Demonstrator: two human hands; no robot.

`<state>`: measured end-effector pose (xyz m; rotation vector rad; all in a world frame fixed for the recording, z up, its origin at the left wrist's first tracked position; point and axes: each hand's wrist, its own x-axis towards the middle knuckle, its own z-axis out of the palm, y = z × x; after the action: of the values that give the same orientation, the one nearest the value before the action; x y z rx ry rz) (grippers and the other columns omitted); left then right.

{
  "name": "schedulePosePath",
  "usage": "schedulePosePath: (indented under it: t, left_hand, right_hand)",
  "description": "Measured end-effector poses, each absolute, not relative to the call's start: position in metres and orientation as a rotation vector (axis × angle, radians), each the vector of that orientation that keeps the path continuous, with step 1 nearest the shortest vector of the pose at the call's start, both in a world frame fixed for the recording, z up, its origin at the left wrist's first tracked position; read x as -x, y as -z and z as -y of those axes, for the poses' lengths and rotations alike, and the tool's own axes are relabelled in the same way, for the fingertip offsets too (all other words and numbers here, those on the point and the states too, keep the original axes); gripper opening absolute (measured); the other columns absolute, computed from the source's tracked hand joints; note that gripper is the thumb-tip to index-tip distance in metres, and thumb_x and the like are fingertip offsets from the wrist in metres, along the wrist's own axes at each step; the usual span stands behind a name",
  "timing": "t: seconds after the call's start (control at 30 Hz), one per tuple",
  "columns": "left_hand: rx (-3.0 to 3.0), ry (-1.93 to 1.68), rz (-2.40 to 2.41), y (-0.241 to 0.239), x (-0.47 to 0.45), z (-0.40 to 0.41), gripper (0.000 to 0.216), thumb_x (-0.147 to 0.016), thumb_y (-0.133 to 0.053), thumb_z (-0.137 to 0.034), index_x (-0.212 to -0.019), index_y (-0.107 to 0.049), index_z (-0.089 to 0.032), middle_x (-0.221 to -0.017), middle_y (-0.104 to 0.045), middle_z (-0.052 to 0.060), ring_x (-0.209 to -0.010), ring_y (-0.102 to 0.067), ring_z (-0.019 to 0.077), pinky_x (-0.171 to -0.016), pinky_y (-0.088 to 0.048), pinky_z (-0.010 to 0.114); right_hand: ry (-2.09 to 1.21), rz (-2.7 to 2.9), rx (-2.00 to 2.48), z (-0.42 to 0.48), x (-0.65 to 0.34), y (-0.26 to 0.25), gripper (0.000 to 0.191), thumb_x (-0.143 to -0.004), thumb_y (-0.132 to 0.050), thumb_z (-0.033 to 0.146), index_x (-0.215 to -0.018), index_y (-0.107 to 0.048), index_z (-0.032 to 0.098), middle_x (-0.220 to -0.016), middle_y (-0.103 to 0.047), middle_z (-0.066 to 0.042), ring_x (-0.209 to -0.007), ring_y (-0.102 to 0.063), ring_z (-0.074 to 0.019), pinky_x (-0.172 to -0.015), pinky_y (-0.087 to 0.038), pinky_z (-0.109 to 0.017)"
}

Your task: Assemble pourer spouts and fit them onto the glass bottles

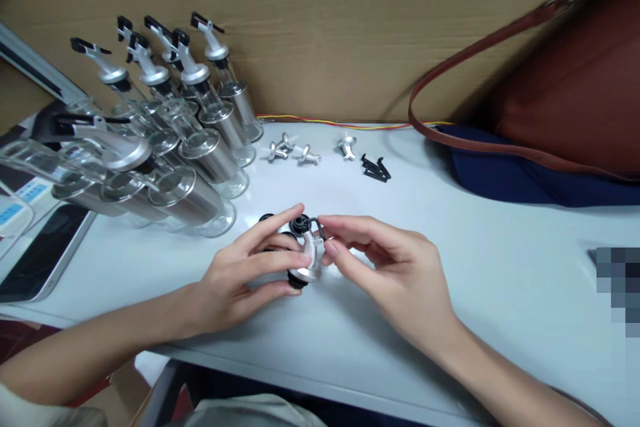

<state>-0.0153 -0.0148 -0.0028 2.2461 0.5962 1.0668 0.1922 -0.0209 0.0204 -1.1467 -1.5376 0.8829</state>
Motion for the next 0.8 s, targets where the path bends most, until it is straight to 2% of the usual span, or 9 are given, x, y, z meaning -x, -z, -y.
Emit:
schedulePosePath:
  t: [0.1,0.2,0.33,0.5,0.6,0.8]
  left_hand:
    - [-2.240,-1.068,-0.586,0.0021,0.0153,0.0150,0.027,-0.091,-0.058,-0.017,-0.118,-0.061,-0.015,-0.147,-0.043,0.025,-0.097,-0.067,0.0177,-0.087,-0.058,0.032]
    - [-2.239,-1.059,-0.573,0.0007,0.0160,0.0150,0.025,-0.092,-0.057,-0.016,-0.116,-0.061,-0.013,-0.145,-0.045,0.025,-0.099,-0.067,0.0175,-0.088,-0.058,0.030]
    - [-2.235,-1.049,-0.544,-0.0016,0.0169,0.0143,0.023,-0.092,-0.057,-0.017,-0.114,-0.061,-0.014,-0.141,-0.051,0.023,-0.099,-0.067,0.0167,-0.089,-0.058,0.030]
    - [-2.228,-1.073,-0.530,-0.0016,0.0167,0.0134,0.023,-0.092,-0.057,-0.017,-0.115,-0.061,-0.012,-0.141,-0.051,0.024,-0.099,-0.067,0.0168,-0.091,-0.057,0.029]
    - [-2.227,-1.077,-0.523,-0.0008,0.0165,0.0139,0.024,-0.092,-0.058,-0.018,-0.116,-0.060,-0.013,-0.141,-0.051,0.023,-0.100,-0.068,0.0168,-0.092,-0.057,0.029]
    - [-2.224,-1.124,-0.541,-0.0021,0.0165,0.0153,0.026,-0.092,-0.058,-0.019,-0.118,-0.057,-0.014,-0.139,-0.053,0.024,-0.099,-0.069,0.0163,-0.093,-0.056,0.030]
  right_hand:
    - [-0.868,1.559,1.129,0.0208,-0.1922,-0.0198,0.012,-0.079,-0.075,0.034,-0.087,-0.075,0.026,-0.074,-0.077,0.001,-0.055,-0.071,-0.0148,-0.057,-0.063,-0.024]
    - [-0.842,1.585,1.099,0.0208,-0.1930,-0.0197,0.008,-0.081,-0.073,0.027,-0.089,-0.075,0.027,-0.070,-0.075,0.003,-0.054,-0.069,-0.0119,-0.055,-0.061,-0.020]
    - [-0.834,1.608,1.082,0.0209,-0.1931,-0.0215,0.022,-0.079,-0.070,0.013,-0.090,-0.075,0.031,-0.069,-0.074,0.006,-0.055,-0.067,-0.0086,-0.055,-0.058,-0.016]
    - [-0.810,1.594,1.075,0.0210,-0.1924,-0.0245,0.019,-0.080,-0.070,0.013,-0.089,-0.076,0.029,-0.071,-0.074,0.004,-0.056,-0.068,-0.0112,-0.052,-0.057,-0.019]
    - [-0.815,1.605,1.045,0.0211,-0.1931,-0.0246,0.023,-0.081,-0.067,0.010,-0.090,-0.076,0.029,-0.068,-0.073,0.004,-0.054,-0.066,-0.0098,-0.052,-0.055,-0.018]
    - [-0.814,1.695,0.942,0.0238,-0.1967,-0.0178,0.042,-0.079,-0.070,0.007,-0.110,-0.072,0.035,-0.081,-0.071,0.003,-0.070,-0.064,-0.0109,-0.066,-0.055,-0.021]
